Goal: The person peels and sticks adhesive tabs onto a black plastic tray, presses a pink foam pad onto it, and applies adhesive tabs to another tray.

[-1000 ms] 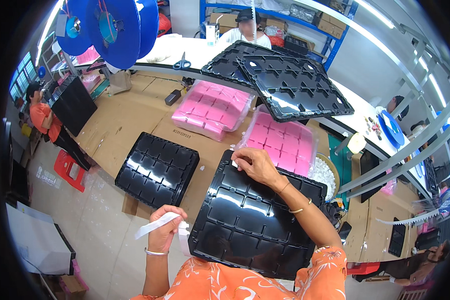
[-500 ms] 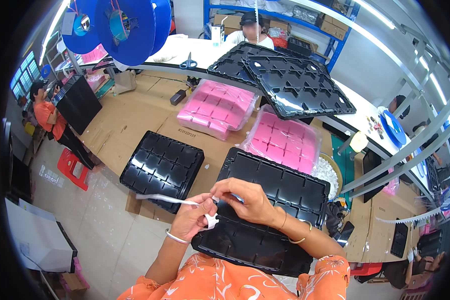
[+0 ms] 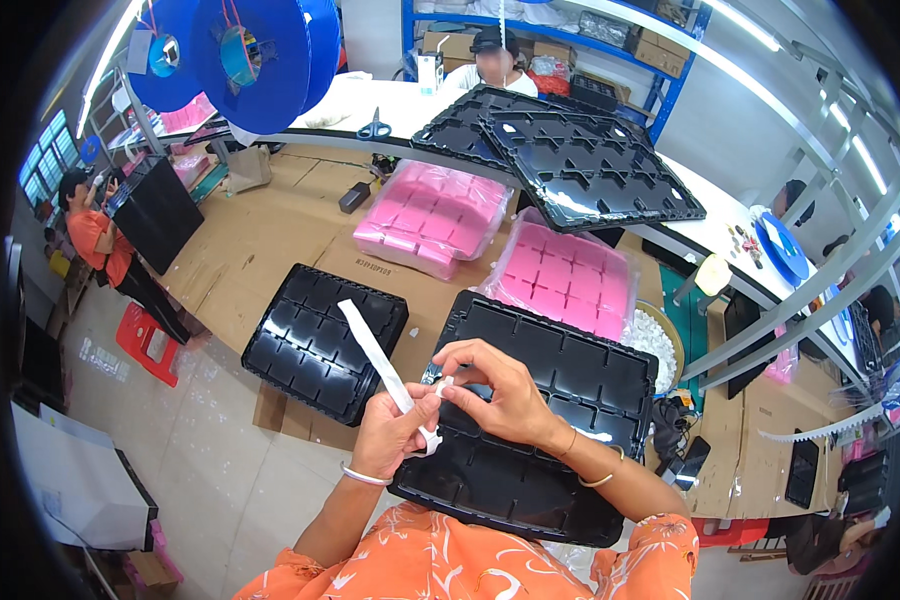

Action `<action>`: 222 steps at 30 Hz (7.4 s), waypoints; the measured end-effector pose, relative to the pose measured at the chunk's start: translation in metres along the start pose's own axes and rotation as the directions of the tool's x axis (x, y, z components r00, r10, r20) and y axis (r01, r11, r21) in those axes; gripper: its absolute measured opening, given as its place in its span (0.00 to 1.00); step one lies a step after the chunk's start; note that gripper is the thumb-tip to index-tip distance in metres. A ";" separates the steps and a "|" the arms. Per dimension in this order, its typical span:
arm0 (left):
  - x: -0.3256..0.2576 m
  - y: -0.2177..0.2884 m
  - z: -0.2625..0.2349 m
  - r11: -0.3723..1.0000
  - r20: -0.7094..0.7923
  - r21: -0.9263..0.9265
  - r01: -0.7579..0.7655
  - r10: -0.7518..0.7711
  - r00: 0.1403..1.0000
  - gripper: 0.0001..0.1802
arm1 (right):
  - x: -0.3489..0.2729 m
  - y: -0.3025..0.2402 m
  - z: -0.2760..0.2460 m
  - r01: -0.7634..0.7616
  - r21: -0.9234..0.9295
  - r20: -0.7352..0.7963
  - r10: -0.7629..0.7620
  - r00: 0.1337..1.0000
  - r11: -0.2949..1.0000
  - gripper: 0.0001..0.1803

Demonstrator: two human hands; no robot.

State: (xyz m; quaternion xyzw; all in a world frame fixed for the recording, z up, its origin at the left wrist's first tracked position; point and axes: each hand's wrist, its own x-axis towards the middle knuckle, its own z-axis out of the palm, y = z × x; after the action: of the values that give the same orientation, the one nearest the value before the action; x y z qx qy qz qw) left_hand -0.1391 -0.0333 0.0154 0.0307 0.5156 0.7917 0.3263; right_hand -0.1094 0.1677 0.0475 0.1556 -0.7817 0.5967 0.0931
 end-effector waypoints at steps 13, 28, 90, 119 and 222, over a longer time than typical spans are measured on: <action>-0.026 -0.001 -0.007 0.986 -0.129 0.122 -0.114 0.129 0.983 0.07 | -0.010 -0.008 0.012 0.153 -0.574 -0.009 -0.193 0.981 0.804 0.15; -0.073 -0.010 -0.057 0.951 -0.384 0.299 -0.083 0.199 0.902 0.15 | -0.052 -0.006 0.043 -0.318 -0.132 0.252 0.342 0.905 0.939 0.11; -0.053 -0.002 0.071 0.132 0.896 0.349 -0.928 0.245 0.371 0.26 | -0.128 0.001 -0.006 -0.219 0.538 -0.123 0.333 0.935 0.814 0.09; -0.002 -0.003 0.076 0.841 0.346 0.541 -0.005 -0.217 0.913 0.08 | -0.125 0.011 -0.014 0.228 -0.277 -0.478 -0.340 0.810 0.933 0.05; 0.154 -0.024 0.178 0.901 0.462 0.314 -0.299 0.130 0.877 0.07 | -0.239 0.235 -0.344 -0.611 -0.565 -0.804 -0.205 0.558 0.555 0.31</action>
State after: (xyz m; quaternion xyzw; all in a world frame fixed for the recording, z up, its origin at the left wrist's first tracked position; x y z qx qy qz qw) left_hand -0.1798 0.1989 0.0343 0.3243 0.5658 0.6833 0.3284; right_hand 0.0168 0.5865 -0.1515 -0.2979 -0.8411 0.1810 0.4136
